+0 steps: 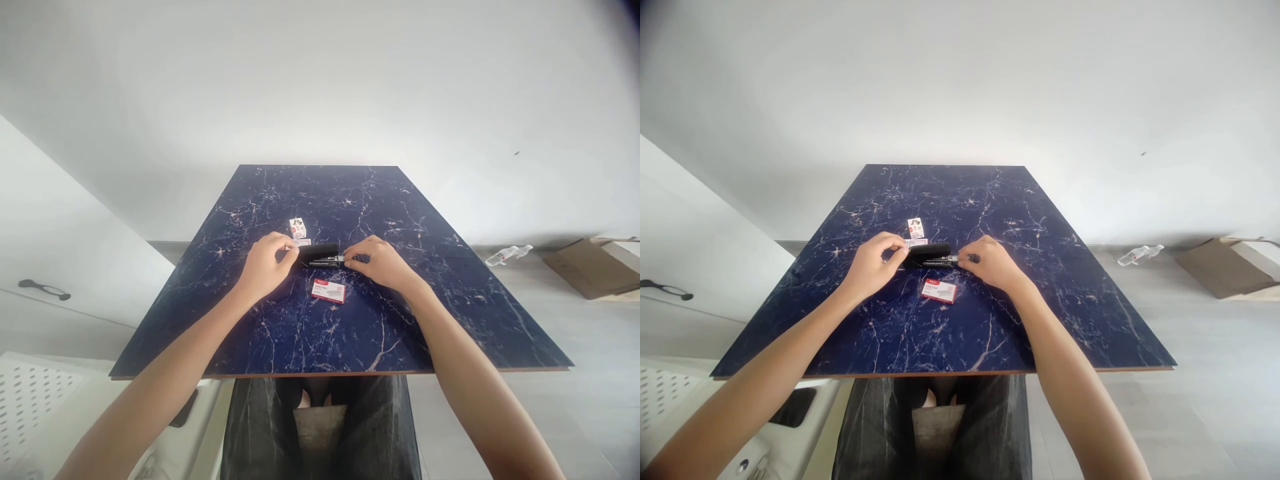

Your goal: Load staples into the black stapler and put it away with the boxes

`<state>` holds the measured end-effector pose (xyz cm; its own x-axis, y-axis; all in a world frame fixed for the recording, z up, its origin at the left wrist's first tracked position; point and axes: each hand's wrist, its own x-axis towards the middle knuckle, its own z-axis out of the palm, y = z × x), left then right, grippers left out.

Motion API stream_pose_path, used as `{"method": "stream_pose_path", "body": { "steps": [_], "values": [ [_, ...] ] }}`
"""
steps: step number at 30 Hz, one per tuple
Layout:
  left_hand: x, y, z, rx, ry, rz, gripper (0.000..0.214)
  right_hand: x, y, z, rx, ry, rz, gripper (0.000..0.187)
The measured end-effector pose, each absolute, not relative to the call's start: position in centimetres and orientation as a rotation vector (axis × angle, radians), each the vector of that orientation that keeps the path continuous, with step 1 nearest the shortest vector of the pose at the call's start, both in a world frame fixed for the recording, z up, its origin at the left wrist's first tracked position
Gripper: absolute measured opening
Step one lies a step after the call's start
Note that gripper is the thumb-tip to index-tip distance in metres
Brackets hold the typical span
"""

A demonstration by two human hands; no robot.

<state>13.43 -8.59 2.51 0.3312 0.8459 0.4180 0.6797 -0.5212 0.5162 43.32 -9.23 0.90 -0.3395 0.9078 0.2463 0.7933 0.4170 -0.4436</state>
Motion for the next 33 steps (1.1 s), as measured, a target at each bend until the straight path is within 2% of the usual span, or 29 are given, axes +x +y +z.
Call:
{"method": "stream_pose_path", "body": {
  "steps": [2, 4, 7, 11, 19, 26, 30, 33],
  "values": [
    [13.1, -8.3, 2.5, 2.388, 1.415, 0.810, 0.027, 43.6, -9.8, 1.7, -1.548, -2.203, 0.316, 0.019],
    [12.6, -7.9, 2.5, 2.403, 1.435, 0.621, 0.045, 43.6, -10.5, 2.6, -1.715, -2.190, 0.321, 0.021],
    [12.3, -7.4, 2.3, 2.420, 1.424, 0.434, 0.057, 42.4, -11.9, 3.3, -1.804, -2.333, 0.363, 0.016],
    [12.7, -7.2, 2.3, 2.444, 1.401, 0.451, 0.053, 39.0, -13.4, 3.4, -1.645, -2.503, 0.330, 0.024],
    [12.4, -6.4, 1.8, 2.250, 1.287, 0.556, 0.048, 37.3, -14.1, 2.7, -1.524, -2.644, 0.146, 0.024],
    [11.9, -6.5, 1.6, 2.172, 1.109, 0.600, 0.048, 38.0, -13.0, 2.1, -1.487, -2.385, 0.361, 0.011],
    [12.9, -8.0, 2.4, 2.039, 0.864, 0.440, 0.060, 38.9, -12.6, 2.0, -1.432, -2.296, 0.447, 0.022],
    [12.9, -8.4, 2.9, 2.111, 0.841, 0.407, 0.055, 39.7, -12.4, 2.3, -1.472, -2.254, 0.507, 0.029]
  ]
}}
